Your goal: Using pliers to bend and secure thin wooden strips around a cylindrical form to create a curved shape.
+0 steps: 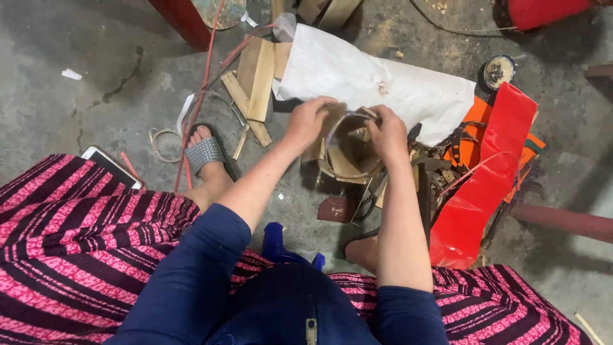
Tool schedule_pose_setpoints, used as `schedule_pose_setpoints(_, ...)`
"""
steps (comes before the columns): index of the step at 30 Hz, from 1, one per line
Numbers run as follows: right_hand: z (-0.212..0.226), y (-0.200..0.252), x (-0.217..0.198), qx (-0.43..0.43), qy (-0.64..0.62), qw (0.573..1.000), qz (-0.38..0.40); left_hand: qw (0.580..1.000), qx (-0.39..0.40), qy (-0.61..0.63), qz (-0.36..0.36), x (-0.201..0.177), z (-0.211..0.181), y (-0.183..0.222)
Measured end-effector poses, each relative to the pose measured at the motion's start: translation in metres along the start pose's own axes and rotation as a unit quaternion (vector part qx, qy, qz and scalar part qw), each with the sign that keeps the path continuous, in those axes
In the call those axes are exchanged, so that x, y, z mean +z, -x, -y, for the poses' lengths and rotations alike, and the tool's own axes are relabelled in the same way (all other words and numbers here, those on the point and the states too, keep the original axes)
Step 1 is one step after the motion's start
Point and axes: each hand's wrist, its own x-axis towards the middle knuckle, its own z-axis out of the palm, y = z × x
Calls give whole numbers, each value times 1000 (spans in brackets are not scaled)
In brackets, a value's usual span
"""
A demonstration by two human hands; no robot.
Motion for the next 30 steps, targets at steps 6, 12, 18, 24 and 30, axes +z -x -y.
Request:
schedule_pose_setpoints(6, 0, 21, -31, 13, -191, 981, 13, 986, 20, 7, -163, -75, 8, -11)
schedule_pose_setpoints(12, 12, 29, -82, 24, -313, 949, -17, 987, -21, -47, -154, -61, 83, -27)
schedule_pose_setpoints(18, 53, 35, -102, -27, -159, 986, -40, 977, 121, -49, -169, -60, -55, -11)
schedule_pose_setpoints(24, 54, 39, -104, -127, -180, 942, -252, 943, 301, 104, -93, -14, -158, 38)
schedule_pose_setpoints(30, 57, 34, -83, -181, -121, 911, -351, 970, 121, 201, 56, -7, -168, 55)
